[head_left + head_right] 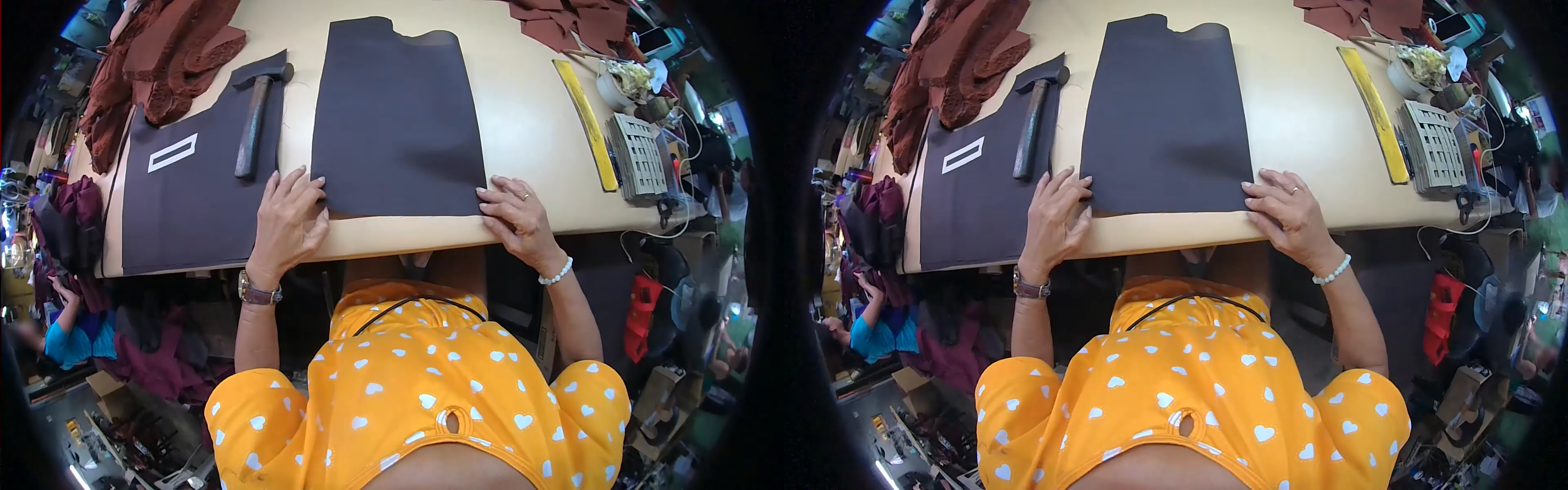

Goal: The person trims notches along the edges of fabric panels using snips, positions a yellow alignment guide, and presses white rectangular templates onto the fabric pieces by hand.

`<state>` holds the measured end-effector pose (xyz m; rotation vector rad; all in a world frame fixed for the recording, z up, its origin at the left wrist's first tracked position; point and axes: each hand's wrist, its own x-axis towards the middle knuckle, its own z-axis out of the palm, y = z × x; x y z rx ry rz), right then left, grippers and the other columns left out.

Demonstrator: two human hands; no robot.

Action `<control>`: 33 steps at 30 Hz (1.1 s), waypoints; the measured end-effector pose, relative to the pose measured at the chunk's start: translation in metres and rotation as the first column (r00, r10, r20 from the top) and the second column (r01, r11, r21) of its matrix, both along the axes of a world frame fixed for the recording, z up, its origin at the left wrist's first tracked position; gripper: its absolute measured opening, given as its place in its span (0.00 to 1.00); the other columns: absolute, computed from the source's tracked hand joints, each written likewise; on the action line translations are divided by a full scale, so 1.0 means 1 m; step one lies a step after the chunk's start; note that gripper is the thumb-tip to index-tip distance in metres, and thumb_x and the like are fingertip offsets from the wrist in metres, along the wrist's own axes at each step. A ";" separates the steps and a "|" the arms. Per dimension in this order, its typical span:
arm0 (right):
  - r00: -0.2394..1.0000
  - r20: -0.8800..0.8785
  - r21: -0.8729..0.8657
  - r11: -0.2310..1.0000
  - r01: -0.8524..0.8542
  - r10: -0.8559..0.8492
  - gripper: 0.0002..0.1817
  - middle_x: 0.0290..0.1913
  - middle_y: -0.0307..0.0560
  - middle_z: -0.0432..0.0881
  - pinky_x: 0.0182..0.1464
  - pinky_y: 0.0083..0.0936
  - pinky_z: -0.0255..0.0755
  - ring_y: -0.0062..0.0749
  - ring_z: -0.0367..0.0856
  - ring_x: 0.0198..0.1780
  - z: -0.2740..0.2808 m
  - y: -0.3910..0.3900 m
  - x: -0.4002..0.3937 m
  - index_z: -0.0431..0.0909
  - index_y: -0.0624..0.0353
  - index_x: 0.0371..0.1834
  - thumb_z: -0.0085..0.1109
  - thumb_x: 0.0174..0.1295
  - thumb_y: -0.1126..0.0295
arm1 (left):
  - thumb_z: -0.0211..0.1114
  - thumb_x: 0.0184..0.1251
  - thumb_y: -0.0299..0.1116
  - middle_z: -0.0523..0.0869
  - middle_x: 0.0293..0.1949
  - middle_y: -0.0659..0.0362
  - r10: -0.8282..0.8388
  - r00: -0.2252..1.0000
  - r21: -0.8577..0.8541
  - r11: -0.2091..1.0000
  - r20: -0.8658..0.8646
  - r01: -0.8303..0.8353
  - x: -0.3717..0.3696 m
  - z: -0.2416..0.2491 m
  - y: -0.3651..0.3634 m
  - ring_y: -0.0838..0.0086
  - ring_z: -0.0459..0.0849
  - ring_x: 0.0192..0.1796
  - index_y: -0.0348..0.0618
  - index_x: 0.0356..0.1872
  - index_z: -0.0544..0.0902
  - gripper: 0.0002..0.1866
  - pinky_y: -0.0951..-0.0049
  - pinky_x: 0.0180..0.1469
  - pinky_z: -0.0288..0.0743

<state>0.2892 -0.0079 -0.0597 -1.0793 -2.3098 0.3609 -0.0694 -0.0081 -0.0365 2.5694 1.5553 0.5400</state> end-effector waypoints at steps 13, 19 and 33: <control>0.997 -0.072 -0.191 0.981 -0.033 0.020 0.14 0.53 0.40 0.78 0.65 0.42 0.53 0.43 0.68 0.62 -0.001 0.000 0.010 0.78 0.55 0.46 0.57 0.55 0.71 | 0.59 0.57 0.48 0.65 0.63 0.45 -0.196 0.953 0.018 0.980 0.233 0.197 0.173 -0.046 -0.038 0.54 0.61 0.67 0.31 0.61 0.65 0.35 0.55 0.66 0.54; 0.993 0.086 -0.293 0.955 -0.055 0.083 0.25 0.63 0.42 0.68 0.70 0.48 0.42 0.44 0.56 0.69 0.009 0.001 0.012 0.62 0.53 0.65 0.45 0.62 0.66 | 0.58 0.57 0.51 0.67 0.62 0.46 -0.200 0.967 0.061 0.979 0.156 0.193 0.172 -0.047 -0.036 0.55 0.63 0.66 0.36 0.60 0.68 0.35 0.54 0.65 0.56; 0.969 0.248 -0.139 0.990 0.028 0.008 0.24 0.67 0.40 0.63 0.70 0.45 0.40 0.37 0.51 0.71 -0.003 0.145 0.008 0.58 0.55 0.67 0.35 0.69 0.62 | 0.58 0.57 0.53 0.68 0.62 0.47 -0.183 0.977 0.067 0.982 0.113 0.176 0.174 -0.050 -0.037 0.57 0.65 0.65 0.39 0.61 0.69 0.35 0.56 0.64 0.58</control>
